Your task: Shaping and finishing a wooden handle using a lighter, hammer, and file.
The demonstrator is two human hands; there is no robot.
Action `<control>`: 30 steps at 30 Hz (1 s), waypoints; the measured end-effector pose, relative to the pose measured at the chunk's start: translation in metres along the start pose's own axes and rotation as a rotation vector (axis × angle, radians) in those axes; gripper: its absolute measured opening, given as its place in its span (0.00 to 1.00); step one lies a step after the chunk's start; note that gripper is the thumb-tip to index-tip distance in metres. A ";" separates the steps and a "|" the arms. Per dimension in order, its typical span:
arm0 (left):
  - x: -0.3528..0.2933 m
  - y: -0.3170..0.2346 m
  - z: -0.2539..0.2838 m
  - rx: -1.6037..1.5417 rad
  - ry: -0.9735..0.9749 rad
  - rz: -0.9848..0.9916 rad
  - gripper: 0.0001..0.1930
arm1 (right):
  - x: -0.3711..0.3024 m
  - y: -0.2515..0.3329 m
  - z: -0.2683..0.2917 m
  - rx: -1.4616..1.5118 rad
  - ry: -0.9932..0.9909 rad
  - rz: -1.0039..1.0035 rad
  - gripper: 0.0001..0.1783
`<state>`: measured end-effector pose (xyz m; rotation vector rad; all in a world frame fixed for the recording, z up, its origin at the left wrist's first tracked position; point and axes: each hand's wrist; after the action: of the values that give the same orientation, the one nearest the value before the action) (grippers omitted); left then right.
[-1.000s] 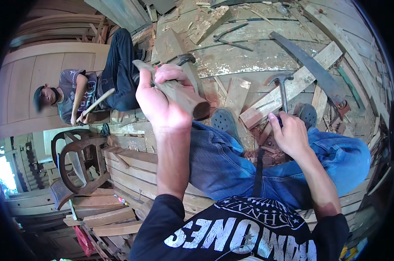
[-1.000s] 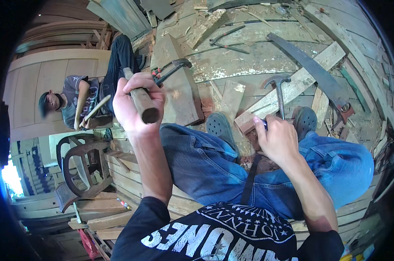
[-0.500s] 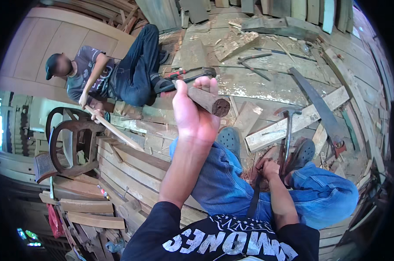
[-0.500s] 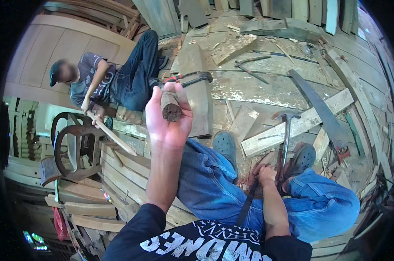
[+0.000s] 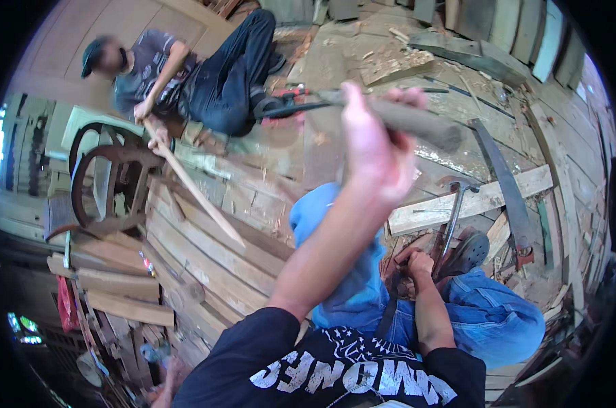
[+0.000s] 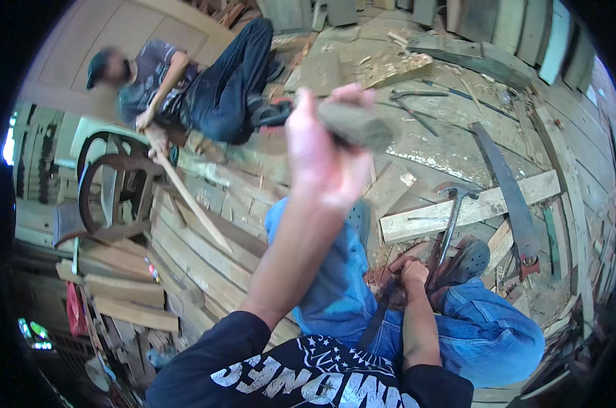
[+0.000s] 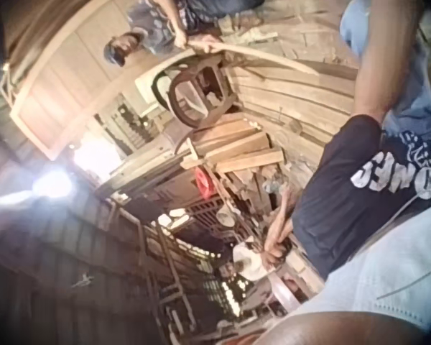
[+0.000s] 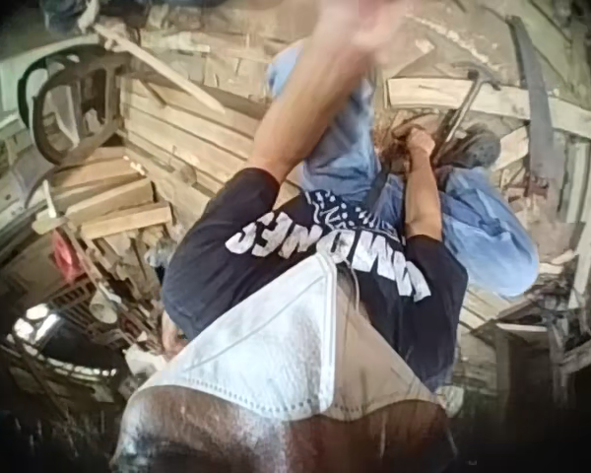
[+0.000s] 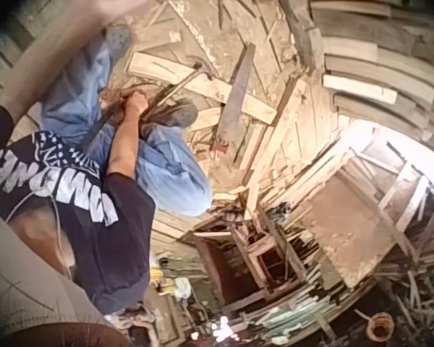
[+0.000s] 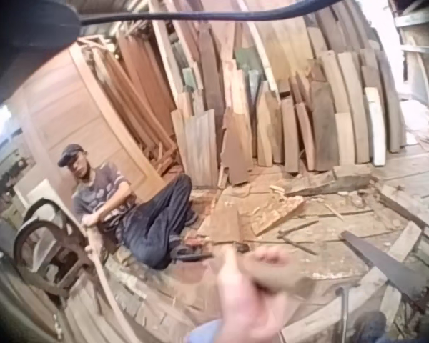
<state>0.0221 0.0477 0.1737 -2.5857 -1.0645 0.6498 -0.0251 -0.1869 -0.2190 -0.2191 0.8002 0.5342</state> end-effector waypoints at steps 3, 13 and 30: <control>0.001 0.023 -0.011 0.182 0.031 -0.024 0.30 | 0.007 0.005 -0.006 0.041 0.057 -0.001 0.21; -0.042 0.123 -0.011 0.142 -0.055 0.011 0.27 | -0.012 0.010 0.012 0.045 0.061 0.030 0.20; 0.032 -0.007 0.056 0.171 -0.047 -0.261 0.19 | -0.001 0.001 0.054 0.185 -0.008 -0.214 0.28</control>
<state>0.0098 0.0794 0.1184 -2.2471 -1.2735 0.7042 0.0074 -0.1663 -0.1811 -0.1299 0.8019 0.2574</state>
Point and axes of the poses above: each hand's wrist, its own x-axis towards the middle knuckle, its own z-axis out of the back of the hand, y = z × x, and after that the axes turned 4 degrees about -z, right-handed
